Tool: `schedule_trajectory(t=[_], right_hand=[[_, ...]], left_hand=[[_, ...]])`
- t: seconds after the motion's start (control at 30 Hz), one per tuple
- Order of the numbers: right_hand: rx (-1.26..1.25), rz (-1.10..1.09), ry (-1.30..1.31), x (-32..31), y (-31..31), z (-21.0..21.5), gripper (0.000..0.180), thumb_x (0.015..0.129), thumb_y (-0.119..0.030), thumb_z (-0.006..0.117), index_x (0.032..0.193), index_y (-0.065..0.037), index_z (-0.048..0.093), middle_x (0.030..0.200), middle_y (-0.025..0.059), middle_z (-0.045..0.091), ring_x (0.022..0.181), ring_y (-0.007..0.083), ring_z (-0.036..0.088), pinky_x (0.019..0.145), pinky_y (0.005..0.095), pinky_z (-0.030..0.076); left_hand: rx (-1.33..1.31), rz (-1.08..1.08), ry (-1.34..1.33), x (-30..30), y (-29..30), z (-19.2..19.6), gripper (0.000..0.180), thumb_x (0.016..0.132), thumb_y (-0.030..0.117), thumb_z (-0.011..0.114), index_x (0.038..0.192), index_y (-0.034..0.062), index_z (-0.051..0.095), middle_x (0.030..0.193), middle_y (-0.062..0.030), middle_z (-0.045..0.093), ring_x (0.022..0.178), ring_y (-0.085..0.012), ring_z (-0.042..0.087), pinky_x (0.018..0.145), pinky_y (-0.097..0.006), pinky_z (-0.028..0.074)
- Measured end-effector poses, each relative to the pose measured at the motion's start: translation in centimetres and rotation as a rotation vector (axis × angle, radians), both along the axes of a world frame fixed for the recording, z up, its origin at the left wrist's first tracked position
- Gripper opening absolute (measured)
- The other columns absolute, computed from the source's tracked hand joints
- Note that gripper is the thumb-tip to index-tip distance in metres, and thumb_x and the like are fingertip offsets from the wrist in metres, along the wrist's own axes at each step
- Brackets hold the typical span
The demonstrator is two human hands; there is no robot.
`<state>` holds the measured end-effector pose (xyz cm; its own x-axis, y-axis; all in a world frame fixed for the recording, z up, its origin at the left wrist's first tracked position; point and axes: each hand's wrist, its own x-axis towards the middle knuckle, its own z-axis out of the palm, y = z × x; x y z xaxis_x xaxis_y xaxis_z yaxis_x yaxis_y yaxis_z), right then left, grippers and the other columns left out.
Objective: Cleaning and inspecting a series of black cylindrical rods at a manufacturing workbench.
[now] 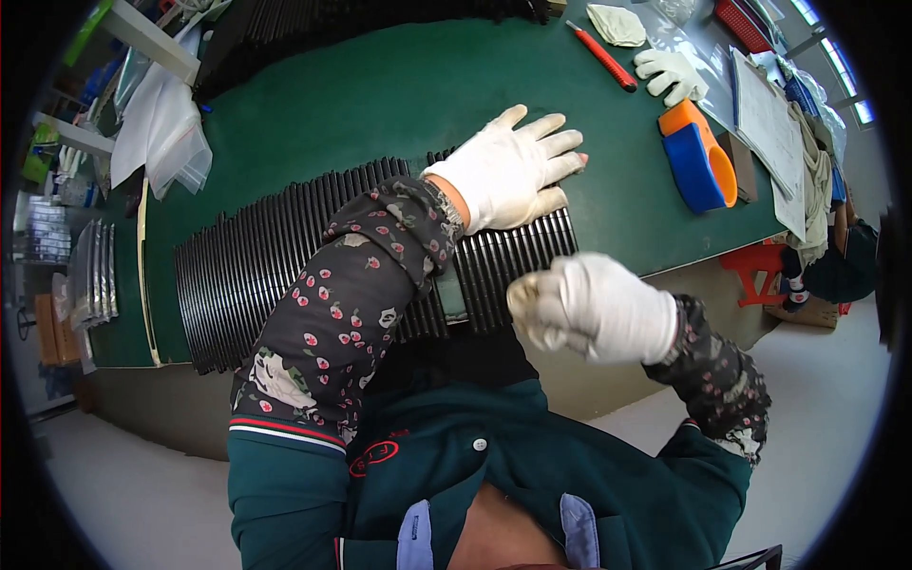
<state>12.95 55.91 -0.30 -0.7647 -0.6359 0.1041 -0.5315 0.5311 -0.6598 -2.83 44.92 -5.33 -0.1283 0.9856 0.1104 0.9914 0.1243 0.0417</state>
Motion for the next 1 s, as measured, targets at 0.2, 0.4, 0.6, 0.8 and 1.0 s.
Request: schedule_trajectory(t=[0.2, 0.4, 0.6, 0.8, 1.0], right_hand=[[-0.247, -0.127, 0.127, 0.2, -0.4, 2.1, 0.021, 0.068, -0.008, 0.061, 0.089, -0.010, 0.060, 0.074, 0.0088, 0.055, 0.073, 0.0293, 0.057, 0.062, 0.0394, 0.048], [0.061, 0.087, -0.108, 0.0, -1.6, -0.2, 0.026, 0.065, -0.005, 0.061, 0.090, -0.010, 0.060, 0.077, 0.0056, 0.058, 0.069, 0.0285, 0.060, 0.059, 0.0379, 0.049], [0.063, 0.078, -0.238, 1.8, -0.4, 1.7, 0.016, 0.069, -0.011, 0.060, 0.085, -0.008, 0.059, 0.074, 0.0091, 0.057, 0.070, 0.0309, 0.059, 0.060, 0.0382, 0.050], [-0.082, 0.057, -0.138, 1.0, -0.9, 2.1, 0.010, 0.070, -0.011, 0.062, 0.079, -0.008, 0.058, 0.071, 0.0081, 0.055, 0.069, 0.0311, 0.058, 0.060, 0.0388, 0.050], [-0.109, -0.266, 0.294, -3.5, -1.6, 1.2, 0.024, 0.074, -0.008, 0.064, 0.097, -0.007, 0.060, 0.083, 0.0116, 0.058, 0.078, 0.0325, 0.059, 0.069, 0.0402, 0.048]], left_hand=[[-0.013, 0.019, -0.019, -0.2, 0.0, 0.0, 0.052, 0.094, 0.040, 0.048, 0.137, 0.0114, 0.046, 0.147, -0.0061, 0.039, 0.139, -0.0253, 0.030, 0.114, -0.046, 0.025], [0.038, 0.028, -0.027, 0.1, 0.2, -0.2, 0.052, 0.094, 0.040, 0.048, 0.138, 0.0113, 0.046, 0.146, -0.0068, 0.040, 0.139, -0.0254, 0.031, 0.114, -0.045, 0.025], [0.027, 0.032, -0.062, 0.0, 0.0, 0.3, 0.055, 0.093, 0.041, 0.049, 0.139, 0.0105, 0.044, 0.149, -0.0089, 0.036, 0.140, -0.0268, 0.029, 0.114, -0.048, 0.024], [0.253, 0.028, -0.006, -0.9, -2.2, 1.8, 0.062, 0.091, 0.042, 0.054, 0.142, 0.0107, 0.039, 0.150, -0.0117, 0.032, 0.141, -0.0296, 0.026, 0.114, -0.051, 0.022], [-0.028, 0.060, 0.014, -1.9, -4.8, 0.2, 0.064, 0.092, 0.042, 0.052, 0.145, 0.0124, 0.035, 0.153, -0.0108, 0.029, 0.142, -0.0279, 0.025, 0.115, -0.050, 0.021]])
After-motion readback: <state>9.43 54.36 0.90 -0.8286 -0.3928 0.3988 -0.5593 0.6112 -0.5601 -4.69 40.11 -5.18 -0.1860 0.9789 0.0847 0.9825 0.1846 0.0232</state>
